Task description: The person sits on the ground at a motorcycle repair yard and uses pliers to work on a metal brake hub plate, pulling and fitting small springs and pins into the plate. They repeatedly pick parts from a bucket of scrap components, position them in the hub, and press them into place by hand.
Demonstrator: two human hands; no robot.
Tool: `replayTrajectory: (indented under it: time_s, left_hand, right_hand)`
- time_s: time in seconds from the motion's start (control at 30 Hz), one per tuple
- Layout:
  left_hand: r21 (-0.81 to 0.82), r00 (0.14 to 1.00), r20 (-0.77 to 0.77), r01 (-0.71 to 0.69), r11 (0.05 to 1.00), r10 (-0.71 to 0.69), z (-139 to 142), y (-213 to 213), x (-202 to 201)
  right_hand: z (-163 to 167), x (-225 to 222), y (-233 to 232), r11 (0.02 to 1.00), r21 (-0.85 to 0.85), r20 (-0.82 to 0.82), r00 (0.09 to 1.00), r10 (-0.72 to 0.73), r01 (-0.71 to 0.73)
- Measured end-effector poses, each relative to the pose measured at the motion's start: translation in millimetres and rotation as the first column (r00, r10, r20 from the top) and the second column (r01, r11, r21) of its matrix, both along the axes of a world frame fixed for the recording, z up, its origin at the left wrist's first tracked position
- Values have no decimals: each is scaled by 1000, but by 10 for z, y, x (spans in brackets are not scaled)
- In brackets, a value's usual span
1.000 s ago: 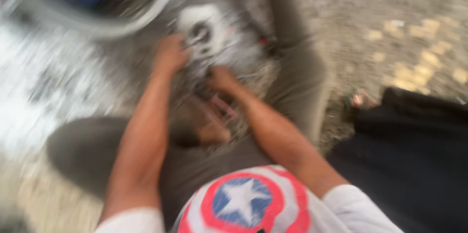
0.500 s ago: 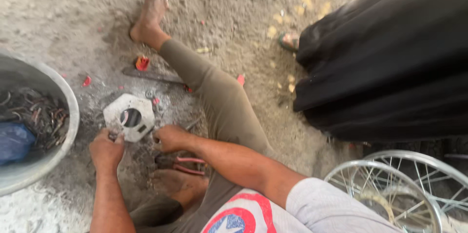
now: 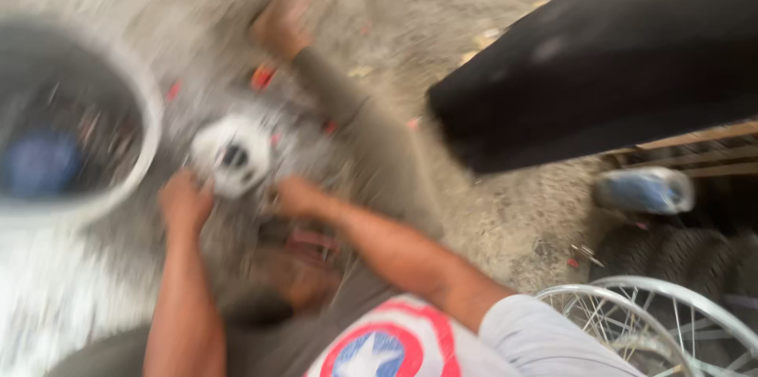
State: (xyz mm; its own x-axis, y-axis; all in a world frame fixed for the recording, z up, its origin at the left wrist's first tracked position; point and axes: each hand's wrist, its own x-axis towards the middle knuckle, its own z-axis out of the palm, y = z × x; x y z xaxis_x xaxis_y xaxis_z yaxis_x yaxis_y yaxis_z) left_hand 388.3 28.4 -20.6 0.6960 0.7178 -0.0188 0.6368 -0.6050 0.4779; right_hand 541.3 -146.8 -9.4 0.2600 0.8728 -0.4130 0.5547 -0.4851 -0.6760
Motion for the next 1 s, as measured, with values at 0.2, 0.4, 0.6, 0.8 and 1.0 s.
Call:
replayTrajectory:
  time_s: [0.2, 0.4, 0.6, 0.8, 1.0]
  left_hand:
    - [-3, 983, 174, -56, 998, 56, -79, 40, -221]
    - [-127, 987, -71, -151, 980, 143, 148, 104, -194]
    - [-233, 961, -249, -177, 956, 117, -96, 130, -126]
    - [-20, 990, -112, -91, 996, 88, -176, 163, -141]
    - [-73, 974, -223, -61, 995, 43, -131, 121, -73]
  right_hand:
    - [-270, -158, 41, 998, 4, 87, 995, 56, -57]
    - [-199, -226, 170, 996, 50, 56, 996, 70, -73]
    - [-341, -201, 202, 994, 69, 44, 996, 78, -81]
    - [-310, -173, 384, 995, -49, 50, 995, 86, -83]
    - [-61, -118, 368, 997, 73, 7, 1000, 29, -30]
